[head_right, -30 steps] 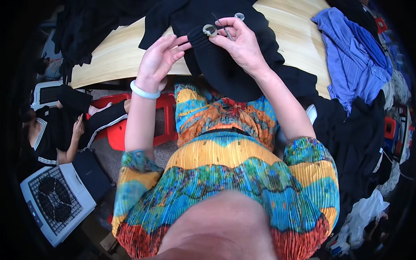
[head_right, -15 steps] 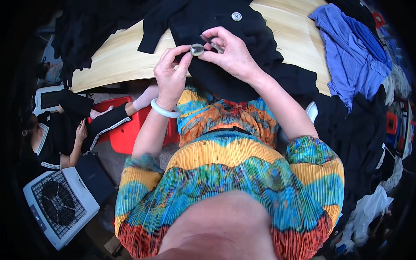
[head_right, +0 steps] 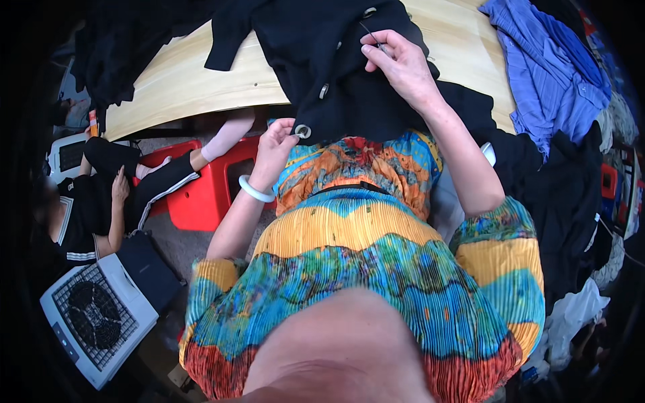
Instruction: Trimming loose threads and excess fabric from black garments using small scissors.
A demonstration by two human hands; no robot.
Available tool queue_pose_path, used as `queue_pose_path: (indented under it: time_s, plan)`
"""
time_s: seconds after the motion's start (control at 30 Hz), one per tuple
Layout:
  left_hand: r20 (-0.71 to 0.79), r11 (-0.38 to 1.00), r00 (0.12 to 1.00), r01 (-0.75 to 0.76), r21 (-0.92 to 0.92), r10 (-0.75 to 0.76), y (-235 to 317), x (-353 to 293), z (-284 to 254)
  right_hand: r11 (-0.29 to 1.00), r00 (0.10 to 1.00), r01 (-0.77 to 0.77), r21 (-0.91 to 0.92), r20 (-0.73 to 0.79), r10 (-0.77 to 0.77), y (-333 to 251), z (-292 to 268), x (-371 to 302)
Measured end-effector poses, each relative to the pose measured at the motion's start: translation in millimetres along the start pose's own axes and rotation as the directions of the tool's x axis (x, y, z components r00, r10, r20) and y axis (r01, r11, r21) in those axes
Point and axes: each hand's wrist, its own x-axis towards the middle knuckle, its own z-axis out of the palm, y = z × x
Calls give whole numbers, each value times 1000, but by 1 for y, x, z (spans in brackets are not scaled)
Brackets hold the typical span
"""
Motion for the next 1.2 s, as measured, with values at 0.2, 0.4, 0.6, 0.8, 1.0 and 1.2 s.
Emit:
queue_pose_path:
  time_s: [0.2, 0.4, 0.6, 0.8, 1.0, 1.2]
  plan:
    - [-51, 944, 973, -206, 259, 226, 9, 13, 25, 997, 995, 73, 24, -66, -71, 6, 6, 4]
    - [55, 394, 639, -537, 746, 767, 44, 59, 55, 992, 995, 94, 81, -29, -92, 0, 14, 6]
    - [425, 709, 893, 395, -584, -148, 62, 86, 15, 987, 988, 128, 99, -102, -117, 0, -2, 1]
    - [489, 609, 861, 466, -642, -143, 93, 80, 21, 989, 988, 129, 78, -91, -122, -2, -4, -1]
    - [526, 583, 842, 489, -648, -121, 96, 78, 23, 989, 991, 119, 83, -65, -114, -4, -2, -5]
    - [526, 620, 841, 480, -621, -124, 94, 81, 23, 992, 993, 103, 76, -62, -99, -6, -4, -7]
